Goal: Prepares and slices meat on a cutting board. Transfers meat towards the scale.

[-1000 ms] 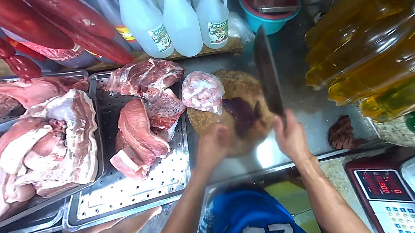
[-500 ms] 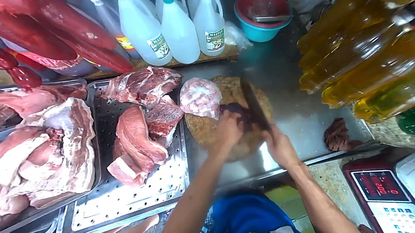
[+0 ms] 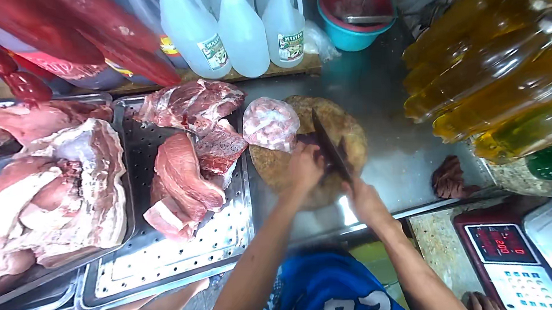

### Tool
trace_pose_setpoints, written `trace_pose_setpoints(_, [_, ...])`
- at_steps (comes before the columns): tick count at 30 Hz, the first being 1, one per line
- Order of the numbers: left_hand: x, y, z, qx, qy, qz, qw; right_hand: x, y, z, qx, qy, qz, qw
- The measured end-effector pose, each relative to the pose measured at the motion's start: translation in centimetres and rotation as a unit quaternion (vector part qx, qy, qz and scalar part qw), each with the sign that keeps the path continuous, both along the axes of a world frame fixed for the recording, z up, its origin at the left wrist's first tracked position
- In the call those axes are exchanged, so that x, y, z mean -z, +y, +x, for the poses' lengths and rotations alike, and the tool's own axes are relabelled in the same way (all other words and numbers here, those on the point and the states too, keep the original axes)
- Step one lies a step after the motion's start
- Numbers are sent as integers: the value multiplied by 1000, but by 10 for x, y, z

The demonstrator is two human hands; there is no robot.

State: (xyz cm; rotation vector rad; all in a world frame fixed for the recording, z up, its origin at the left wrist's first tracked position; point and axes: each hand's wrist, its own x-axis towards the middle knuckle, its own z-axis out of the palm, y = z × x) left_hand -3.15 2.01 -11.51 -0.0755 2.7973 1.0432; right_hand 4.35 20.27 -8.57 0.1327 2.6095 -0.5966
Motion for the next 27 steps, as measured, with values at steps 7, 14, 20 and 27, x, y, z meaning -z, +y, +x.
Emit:
trace_pose_setpoints(7, [-5, -10, -4, 39, -72, -21, 996, -2, 46, 32, 51, -51, -126, 989])
trace_pose_setpoints(14, [0, 18, 18, 70, -30, -95, 993, 9, 34, 56, 121, 5, -145, 982])
trace_pose_setpoints(20, [-14, -24, 15, 96, -51, -53, 993, -12, 22, 43, 119, 98, -89, 984])
trace_pose_setpoints(27, [-20, -22, 15, 71, -56, -53, 995, -27, -12, -14, 8, 46, -79, 996])
